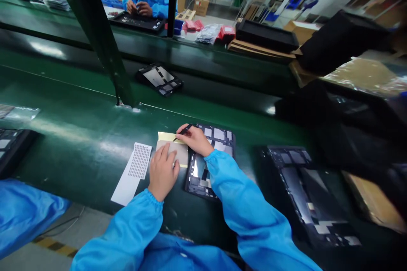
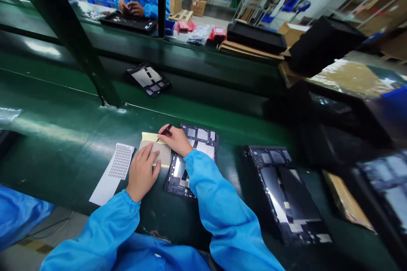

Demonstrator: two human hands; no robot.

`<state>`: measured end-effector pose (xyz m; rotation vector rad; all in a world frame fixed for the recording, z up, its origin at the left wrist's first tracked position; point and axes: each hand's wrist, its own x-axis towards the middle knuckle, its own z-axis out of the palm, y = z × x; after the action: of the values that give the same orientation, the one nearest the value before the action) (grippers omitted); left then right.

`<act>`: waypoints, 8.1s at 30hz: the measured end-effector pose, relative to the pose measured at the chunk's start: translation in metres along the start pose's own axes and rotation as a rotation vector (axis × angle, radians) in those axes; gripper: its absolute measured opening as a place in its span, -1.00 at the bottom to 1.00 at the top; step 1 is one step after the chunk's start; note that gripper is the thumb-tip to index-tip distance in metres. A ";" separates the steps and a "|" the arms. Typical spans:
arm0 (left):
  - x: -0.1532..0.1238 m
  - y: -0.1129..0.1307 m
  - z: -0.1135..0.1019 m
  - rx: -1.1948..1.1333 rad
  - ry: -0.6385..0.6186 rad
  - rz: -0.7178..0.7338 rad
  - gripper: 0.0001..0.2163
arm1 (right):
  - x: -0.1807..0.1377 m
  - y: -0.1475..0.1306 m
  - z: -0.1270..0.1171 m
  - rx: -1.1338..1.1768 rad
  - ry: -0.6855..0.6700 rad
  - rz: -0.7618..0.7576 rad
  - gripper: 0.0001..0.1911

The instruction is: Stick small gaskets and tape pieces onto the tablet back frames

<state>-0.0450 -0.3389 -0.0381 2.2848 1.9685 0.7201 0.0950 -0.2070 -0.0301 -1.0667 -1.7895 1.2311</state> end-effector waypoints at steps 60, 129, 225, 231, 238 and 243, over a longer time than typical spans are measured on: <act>-0.032 0.056 0.002 -0.384 -0.140 0.431 -0.93 | -0.199 -0.030 -0.077 -0.096 0.028 0.028 -0.91; -0.057 0.019 -0.049 -0.491 0.140 0.284 -0.88 | -0.217 -0.016 -0.065 0.139 0.256 0.040 -0.88; -0.043 0.047 -0.007 -0.419 -0.027 0.476 -0.88 | -0.244 -0.015 0.033 -0.010 0.947 0.026 -0.89; -0.043 0.048 -0.007 -0.430 -0.034 0.471 -0.88 | -0.244 -0.016 0.032 -0.038 0.939 0.012 -0.87; -0.043 0.048 -0.006 -0.427 -0.025 0.472 -0.88 | -0.243 -0.015 0.031 -0.117 0.936 -0.015 -0.89; -0.043 0.048 -0.007 -0.427 -0.028 0.469 -0.88 | -0.243 -0.016 0.031 -0.137 0.930 -0.021 -0.88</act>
<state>-0.0064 -0.3908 -0.0297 2.4570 1.1170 1.0128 0.1635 -0.4419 -0.0477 -1.3829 -1.1442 0.4406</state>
